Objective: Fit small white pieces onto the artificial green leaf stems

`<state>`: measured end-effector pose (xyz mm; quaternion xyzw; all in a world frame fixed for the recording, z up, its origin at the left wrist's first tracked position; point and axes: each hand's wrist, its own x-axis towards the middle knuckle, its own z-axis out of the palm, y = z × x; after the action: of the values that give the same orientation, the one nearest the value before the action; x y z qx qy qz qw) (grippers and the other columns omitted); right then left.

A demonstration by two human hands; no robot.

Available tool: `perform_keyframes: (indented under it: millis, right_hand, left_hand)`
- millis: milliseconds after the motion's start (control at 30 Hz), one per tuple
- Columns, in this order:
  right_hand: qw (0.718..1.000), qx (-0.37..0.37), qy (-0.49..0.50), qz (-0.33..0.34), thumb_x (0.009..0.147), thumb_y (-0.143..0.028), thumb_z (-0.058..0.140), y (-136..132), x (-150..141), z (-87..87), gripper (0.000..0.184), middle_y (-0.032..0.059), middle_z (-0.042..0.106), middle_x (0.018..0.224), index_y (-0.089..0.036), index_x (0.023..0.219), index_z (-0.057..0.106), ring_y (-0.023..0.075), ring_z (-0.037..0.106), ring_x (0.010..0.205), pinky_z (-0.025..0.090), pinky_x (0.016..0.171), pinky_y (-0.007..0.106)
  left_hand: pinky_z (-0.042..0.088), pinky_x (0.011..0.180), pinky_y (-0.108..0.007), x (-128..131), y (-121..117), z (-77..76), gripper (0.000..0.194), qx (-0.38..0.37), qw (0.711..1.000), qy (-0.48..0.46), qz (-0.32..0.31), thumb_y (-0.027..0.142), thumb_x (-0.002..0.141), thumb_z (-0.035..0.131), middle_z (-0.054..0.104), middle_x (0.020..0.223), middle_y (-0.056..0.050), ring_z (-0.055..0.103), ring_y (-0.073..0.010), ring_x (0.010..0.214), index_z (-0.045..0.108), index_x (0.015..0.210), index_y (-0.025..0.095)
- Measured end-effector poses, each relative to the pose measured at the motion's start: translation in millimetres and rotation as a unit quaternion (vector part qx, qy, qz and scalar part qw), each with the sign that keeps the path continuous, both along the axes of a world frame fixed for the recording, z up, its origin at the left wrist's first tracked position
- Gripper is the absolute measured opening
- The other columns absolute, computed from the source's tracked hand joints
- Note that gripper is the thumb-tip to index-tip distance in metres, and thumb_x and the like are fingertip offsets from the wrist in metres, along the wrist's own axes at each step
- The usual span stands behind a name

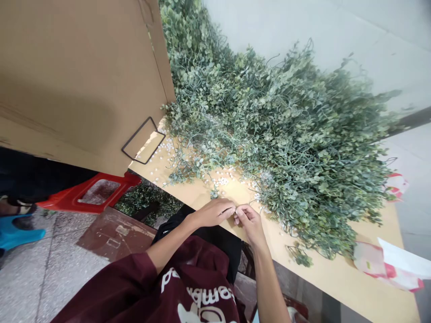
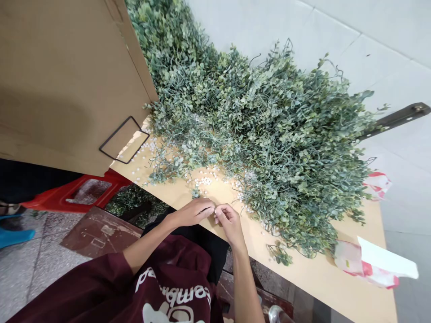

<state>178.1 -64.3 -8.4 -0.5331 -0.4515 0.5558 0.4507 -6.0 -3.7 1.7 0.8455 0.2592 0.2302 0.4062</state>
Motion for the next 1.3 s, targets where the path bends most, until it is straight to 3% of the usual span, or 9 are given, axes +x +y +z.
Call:
perform_keyframes:
  millis: [133, 567, 733, 933, 1033, 1133, 1233, 1300]
  right_hand:
    - [0.998, 0.031, 0.012, -0.05, 0.085, -0.034, 0.068, -3, -3, -5.2, 0.016, -0.0023, 0.058, 0.065, -0.019, 0.088, 0.063, 0.0121, 0.052, 0.058, 0.042, 0.059, 0.024]
    - [0.984, 0.077, -0.125, -0.102, 0.091, -0.037, 0.058, -13, -22, -2.3, 0.02, -0.0009, 0.058, 0.063, -0.018, 0.089, 0.065, 0.0145, 0.056, 0.059, 0.046, 0.06, 0.026]
    - [0.97, 0.122, -0.186, -0.094, 0.093, -0.032, 0.054, -16, -25, 0.8, 0.019, 0.0009, 0.06, 0.072, -0.019, 0.095, 0.069, 0.0141, 0.056, 0.063, 0.047, 0.063, 0.027]
    - [0.966, 0.152, -0.19, -0.09, 0.095, -0.027, 0.051, -24, -23, 6.0, 0.021, 0.0034, 0.063, 0.083, -0.02, 0.108, 0.066, 0.0139, 0.059, 0.065, 0.049, 0.064, 0.027]
    - [0.952, 0.176, -0.226, -0.104, 0.095, -0.024, 0.05, -45, -21, 13.6, 0.02, 0.0045, 0.065, 0.084, -0.02, 0.108, 0.065, 0.0154, 0.061, 0.068, 0.049, 0.063, 0.027]
    - [0.937, 0.201, -0.269, -0.098, 0.094, -0.019, 0.05, -83, -16, 16.0, 0.02, 0.004, 0.065, 0.077, -0.02, 0.104, 0.067, 0.017, 0.062, 0.069, 0.05, 0.065, 0.029]
    - [0.93, 0.175, -0.318, -0.068, 0.092, -0.023, 0.054, -136, 2, -0.6, 0.017, 0.005, 0.069, 0.077, -0.022, 0.095, 0.07, 0.0201, 0.065, 0.071, 0.052, 0.068, 0.031]
    - [0.928, 0.089, -0.346, -0.1, 0.091, -0.032, 0.054, -175, 25, -24.1, 0.02, 0.006, 0.071, 0.079, -0.023, 0.085, 0.071, 0.023, 0.067, 0.073, 0.053, 0.071, 0.034]
  left_hand:
    - [0.039, 0.075, -0.025, 0, -1, -2.0, 0.037, -0.013, 1.0, -0.008, 0.013, 0.033, 0.102, 0.029, 0.061, 0.082, -0.005, 0.055, -0.0164, 0.078, 0.058, 0.085, 0.016]
    - [0.038, 0.072, -0.025, -2, 0, 1.8, 0.036, -0.031, 0.999, -0.029, 0.023, 0.031, 0.101, 0.031, 0.061, 0.08, -0.003, 0.053, -0.0156, 0.075, 0.059, 0.084, 0.017]
    - [0.038, 0.071, -0.025, -1, -3, 4.3, 0.033, -0.056, 0.997, -0.037, 0.039, 0.029, 0.101, 0.032, 0.06, 0.079, -0.002, 0.053, -0.0147, 0.073, 0.057, 0.082, 0.017]
    - [0.038, 0.068, -0.025, -1, -4, 4.0, 0.032, -0.077, 0.995, -0.039, 0.05, 0.032, 0.1, 0.034, 0.056, 0.074, -0.001, 0.051, -0.014, 0.07, 0.055, 0.079, 0.017]
    - [0.039, 0.068, -0.025, 0, -4, 5.5, 0.033, -0.09, 0.993, -0.038, 0.059, 0.034, 0.1, 0.035, 0.056, 0.072, -0.001, 0.052, -0.014, 0.069, 0.056, 0.08, 0.017]
    - [0.04, 0.066, -0.024, -2, -6, 6.0, 0.031, -0.112, 0.99, -0.05, 0.075, 0.035, 0.098, 0.039, 0.057, 0.072, -0.001, 0.053, -0.0133, 0.068, 0.057, 0.082, 0.017]
    - [0.041, 0.063, -0.023, -15, -19, 1.3, 0.028, -0.117, 0.983, -0.076, 0.116, 0.034, 0.097, 0.042, 0.057, 0.07, -0.001, 0.053, -0.0123, 0.064, 0.059, 0.082, 0.016]
    - [0.043, 0.063, -0.024, -32, -34, -5.7, 0.027, -0.092, 0.979, -0.09, 0.161, 0.032, 0.096, 0.044, 0.058, 0.069, -0.001, 0.053, -0.0124, 0.063, 0.059, 0.079, 0.017]
